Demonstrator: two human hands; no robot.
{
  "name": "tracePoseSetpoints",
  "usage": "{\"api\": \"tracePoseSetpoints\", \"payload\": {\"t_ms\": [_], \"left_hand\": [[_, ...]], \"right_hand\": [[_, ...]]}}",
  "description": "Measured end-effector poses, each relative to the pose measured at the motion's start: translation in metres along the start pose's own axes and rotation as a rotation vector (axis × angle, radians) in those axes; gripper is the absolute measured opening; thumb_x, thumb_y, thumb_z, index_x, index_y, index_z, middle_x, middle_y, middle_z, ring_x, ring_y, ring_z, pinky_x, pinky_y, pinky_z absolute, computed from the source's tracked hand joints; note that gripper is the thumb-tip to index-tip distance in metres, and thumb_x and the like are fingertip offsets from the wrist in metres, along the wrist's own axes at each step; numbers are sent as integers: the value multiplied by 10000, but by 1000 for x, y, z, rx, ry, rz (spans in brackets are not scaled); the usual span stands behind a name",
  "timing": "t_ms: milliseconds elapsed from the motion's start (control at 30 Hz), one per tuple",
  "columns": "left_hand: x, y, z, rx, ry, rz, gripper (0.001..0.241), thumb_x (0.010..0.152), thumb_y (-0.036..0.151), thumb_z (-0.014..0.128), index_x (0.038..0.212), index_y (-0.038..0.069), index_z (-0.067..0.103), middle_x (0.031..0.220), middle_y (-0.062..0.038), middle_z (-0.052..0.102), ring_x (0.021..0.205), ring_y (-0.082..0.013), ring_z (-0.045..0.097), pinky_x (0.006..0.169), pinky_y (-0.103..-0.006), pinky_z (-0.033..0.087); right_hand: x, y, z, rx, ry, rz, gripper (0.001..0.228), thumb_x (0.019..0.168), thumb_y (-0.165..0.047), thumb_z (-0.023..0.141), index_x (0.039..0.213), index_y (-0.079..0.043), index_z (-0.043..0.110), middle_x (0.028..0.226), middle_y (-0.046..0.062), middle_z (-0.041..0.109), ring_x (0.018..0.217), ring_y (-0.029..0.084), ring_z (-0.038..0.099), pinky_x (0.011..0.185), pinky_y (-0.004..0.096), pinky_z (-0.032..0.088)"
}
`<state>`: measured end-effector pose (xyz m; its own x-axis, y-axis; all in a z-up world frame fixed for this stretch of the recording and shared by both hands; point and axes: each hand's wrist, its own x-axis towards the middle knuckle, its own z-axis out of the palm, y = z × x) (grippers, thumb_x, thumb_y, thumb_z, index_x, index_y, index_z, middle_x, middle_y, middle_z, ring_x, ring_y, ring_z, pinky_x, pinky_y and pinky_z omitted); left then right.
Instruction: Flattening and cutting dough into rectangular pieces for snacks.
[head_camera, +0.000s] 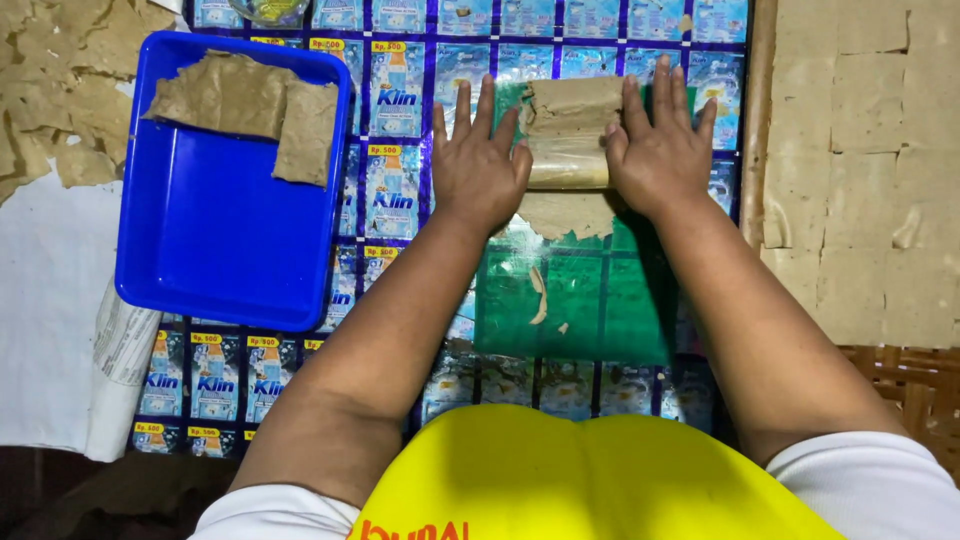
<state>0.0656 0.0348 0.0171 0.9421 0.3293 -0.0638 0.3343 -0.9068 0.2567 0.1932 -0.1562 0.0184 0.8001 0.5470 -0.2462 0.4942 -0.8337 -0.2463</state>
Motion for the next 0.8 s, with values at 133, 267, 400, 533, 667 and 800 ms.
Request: {"api": "tracePoseSetpoints", "payload": {"t_ms": [133,267,400,533,667,800], "left_hand": [[-33,-3,12,-16,101,46,538,1029,406,447,1476,130,563,1666,-169,277,1543,-379,209,1239,-589,104],[-65,-3,16,-57,182,112,478,1069,376,505,1466,119,571,1645,-159,342,1536,-384,278,1258,-566,176],[-88,-3,20,-69,201,142,466,1049,320,521,1472,127,550,1634,-148,380,1519,-362,321,1246,-558,199],[-108,-2,21,-56,219,162,471,1073,301,535,1508,119,521,1630,-160,379,1503,-361,333,1260,-551,199],[-132,1,17,-83,197,170,557,1049,290,544,1565,115,426,1645,-148,348,1517,-360,324,1272,-546,188],[-155,2,12,-97,149,173,631,1018,298,532,1596,109,365,1657,-154,315,1525,-369,290,1261,-535,176]], "right_hand": [[-30,7,19,-10,88,-64,639,1074,-421,318,1640,-126,296,1729,187,82,1605,324,62,1238,638,28],[-59,11,29,-5,207,-139,658,1096,-376,408,1618,19,336,1713,247,188,1590,369,174,1237,616,118],[-80,13,37,-8,253,-188,679,1091,-364,493,1585,79,351,1687,275,251,1566,404,245,1254,569,173],[-102,15,45,-23,300,-208,702,1090,-355,510,1599,86,314,1685,274,264,1557,408,262,1249,569,171],[-130,18,57,-20,326,-220,733,1066,-318,573,1613,75,285,1697,267,269,1574,400,251,1277,555,149],[-154,15,60,6,312,-226,811,1014,-299,634,1616,78,242,1691,262,243,1570,409,223,1288,545,127]]}}
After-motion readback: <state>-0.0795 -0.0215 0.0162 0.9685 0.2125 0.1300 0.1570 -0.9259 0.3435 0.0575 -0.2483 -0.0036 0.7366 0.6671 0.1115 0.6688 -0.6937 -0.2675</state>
